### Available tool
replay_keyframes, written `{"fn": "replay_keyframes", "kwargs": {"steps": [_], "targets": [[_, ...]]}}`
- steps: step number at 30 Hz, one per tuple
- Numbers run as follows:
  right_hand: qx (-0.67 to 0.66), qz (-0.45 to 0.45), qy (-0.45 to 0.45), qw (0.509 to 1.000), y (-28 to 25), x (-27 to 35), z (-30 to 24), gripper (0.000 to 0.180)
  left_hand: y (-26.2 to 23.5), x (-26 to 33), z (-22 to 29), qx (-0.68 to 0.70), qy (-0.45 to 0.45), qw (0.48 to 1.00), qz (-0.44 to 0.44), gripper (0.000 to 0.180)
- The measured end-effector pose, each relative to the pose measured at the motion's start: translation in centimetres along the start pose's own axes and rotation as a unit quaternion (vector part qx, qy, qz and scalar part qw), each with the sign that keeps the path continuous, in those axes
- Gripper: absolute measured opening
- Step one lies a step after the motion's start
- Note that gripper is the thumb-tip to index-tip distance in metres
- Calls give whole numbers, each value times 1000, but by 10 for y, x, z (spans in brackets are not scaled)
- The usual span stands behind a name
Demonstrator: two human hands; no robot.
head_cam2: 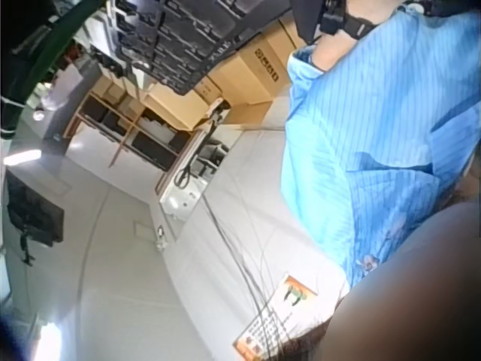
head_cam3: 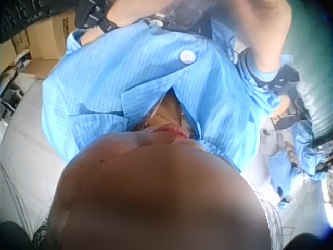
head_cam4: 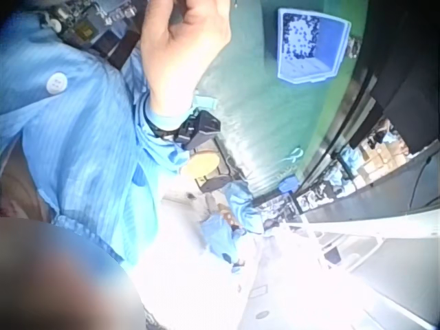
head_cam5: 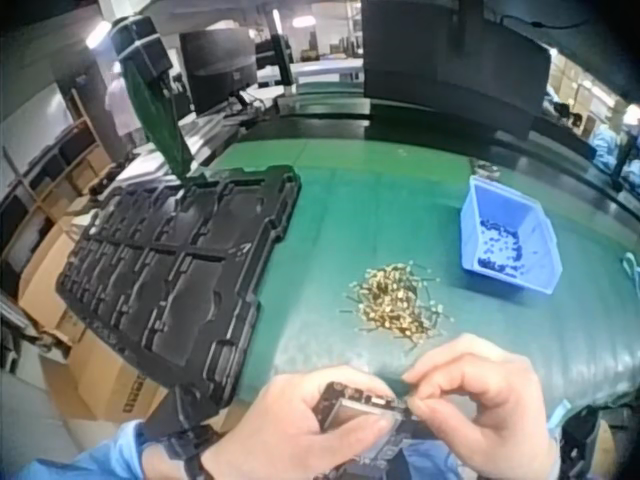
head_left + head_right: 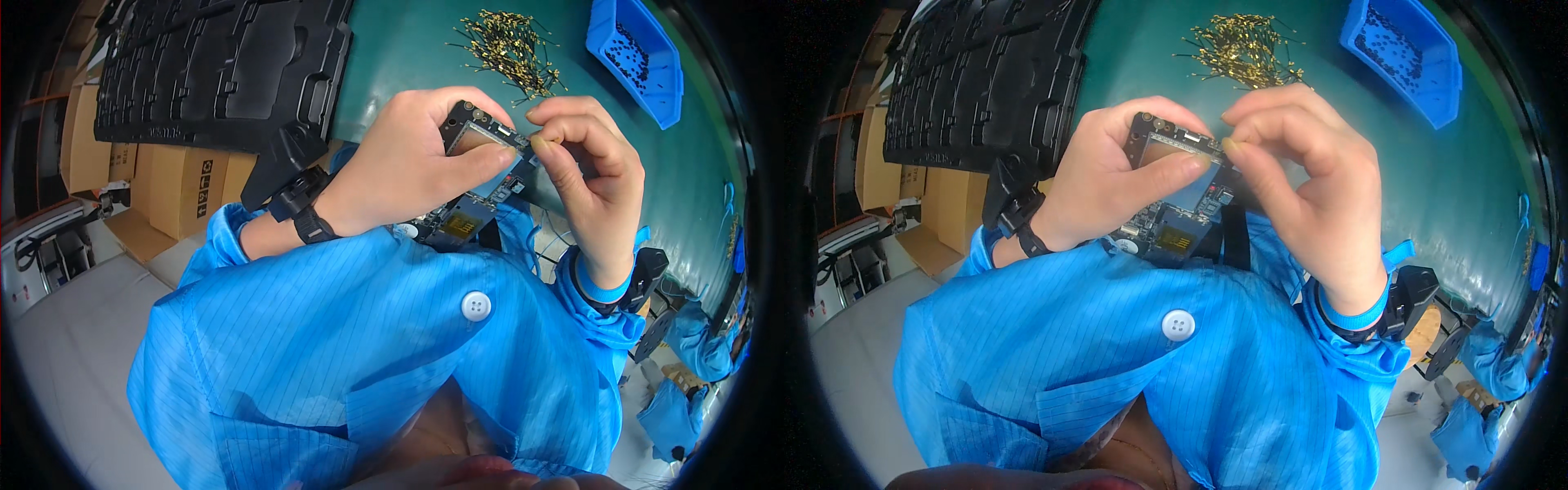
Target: The recorder is assembling small electrical components onto a circuit board in a factory setting.
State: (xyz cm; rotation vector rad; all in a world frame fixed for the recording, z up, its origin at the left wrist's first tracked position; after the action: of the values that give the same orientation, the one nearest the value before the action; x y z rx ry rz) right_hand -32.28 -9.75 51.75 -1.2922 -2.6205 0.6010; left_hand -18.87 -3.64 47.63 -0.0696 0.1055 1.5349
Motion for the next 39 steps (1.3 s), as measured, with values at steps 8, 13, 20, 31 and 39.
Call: {"fn": "replay_keyframes", "kwargs": {"steps": [8,13,20,31,39], "targets": [[21,-17,-17,999,-2,-2,-2,4,0,-1,2,-4,2,1000,8,22],[19,-20,-25,999,-2,-2,-3,4,1,0,2,0,11,1000,8,22],[28,-50,7,998,1,-2,-4,4,0,1,2,7,10,1000,11,22],[16,-10,-11,1000,1,-3,-4,5,0,0,2,5,18,1000,12,22],[12,-2,-14,1000,1,-3,-3,6,1,0,1,0,30,999,12,21]]}}
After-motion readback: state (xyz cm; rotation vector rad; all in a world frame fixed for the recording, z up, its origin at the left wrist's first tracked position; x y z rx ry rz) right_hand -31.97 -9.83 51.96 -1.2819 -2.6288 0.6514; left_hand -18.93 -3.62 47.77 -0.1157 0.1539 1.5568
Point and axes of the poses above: each hand's wrist, its own x-axis away from the middle knuckle, its own y-axis out of the palm, z = x × y, the point moved 5 cm from there along -x, towards the middle knuckle, and after that the axes turned 13 degrees about y, right-handed, at the moved point
